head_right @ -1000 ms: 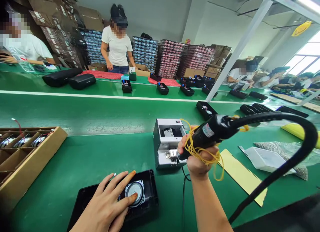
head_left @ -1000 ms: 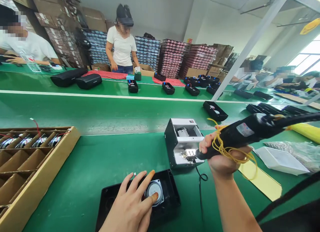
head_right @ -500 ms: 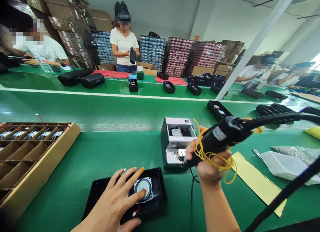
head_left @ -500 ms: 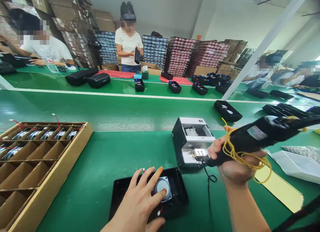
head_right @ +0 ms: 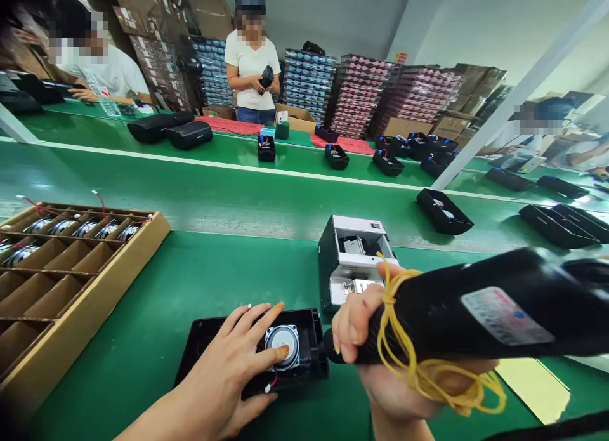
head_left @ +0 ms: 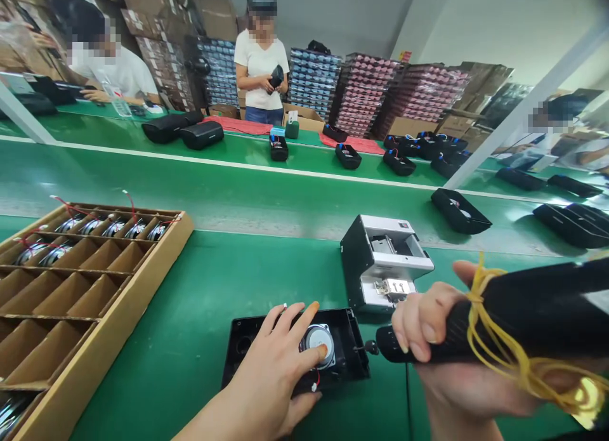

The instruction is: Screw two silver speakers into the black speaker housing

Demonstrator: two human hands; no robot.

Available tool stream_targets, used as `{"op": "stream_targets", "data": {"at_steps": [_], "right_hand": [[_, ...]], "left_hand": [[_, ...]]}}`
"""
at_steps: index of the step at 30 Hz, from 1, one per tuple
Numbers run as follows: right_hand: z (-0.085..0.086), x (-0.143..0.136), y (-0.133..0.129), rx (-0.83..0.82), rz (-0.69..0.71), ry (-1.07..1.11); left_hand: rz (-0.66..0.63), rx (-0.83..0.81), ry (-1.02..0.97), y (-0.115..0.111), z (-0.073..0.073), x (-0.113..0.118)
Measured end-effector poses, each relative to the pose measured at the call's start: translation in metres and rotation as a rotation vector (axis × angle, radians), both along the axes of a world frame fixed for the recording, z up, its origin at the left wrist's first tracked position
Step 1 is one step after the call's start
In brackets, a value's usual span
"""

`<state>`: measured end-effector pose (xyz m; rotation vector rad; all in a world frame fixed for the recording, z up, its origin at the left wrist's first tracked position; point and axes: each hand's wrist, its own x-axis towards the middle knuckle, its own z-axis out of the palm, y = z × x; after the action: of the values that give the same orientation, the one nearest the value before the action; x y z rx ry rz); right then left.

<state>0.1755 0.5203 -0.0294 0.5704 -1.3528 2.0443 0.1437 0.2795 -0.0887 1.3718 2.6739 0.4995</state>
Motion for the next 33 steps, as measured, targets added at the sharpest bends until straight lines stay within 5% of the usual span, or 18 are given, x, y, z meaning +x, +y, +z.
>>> {"op": "stream_targets", "data": {"at_steps": [4,13,33], "right_hand": [[-0.019,-0.001,-0.013,-0.084,0.092,-0.136],[-0.042,-0.007,-0.026,-0.116,0.071,-0.205],[-0.052,-0.004,-0.037,-0.101,0.159,-0.22]], "left_hand": [[0.021,0.012,0.019,0.002,0.001,0.002],[0.018,0.037,0.0,0.003,0.008,0.001],[-0.007,0.033,0.03,0.002,0.012,0.001]]}}
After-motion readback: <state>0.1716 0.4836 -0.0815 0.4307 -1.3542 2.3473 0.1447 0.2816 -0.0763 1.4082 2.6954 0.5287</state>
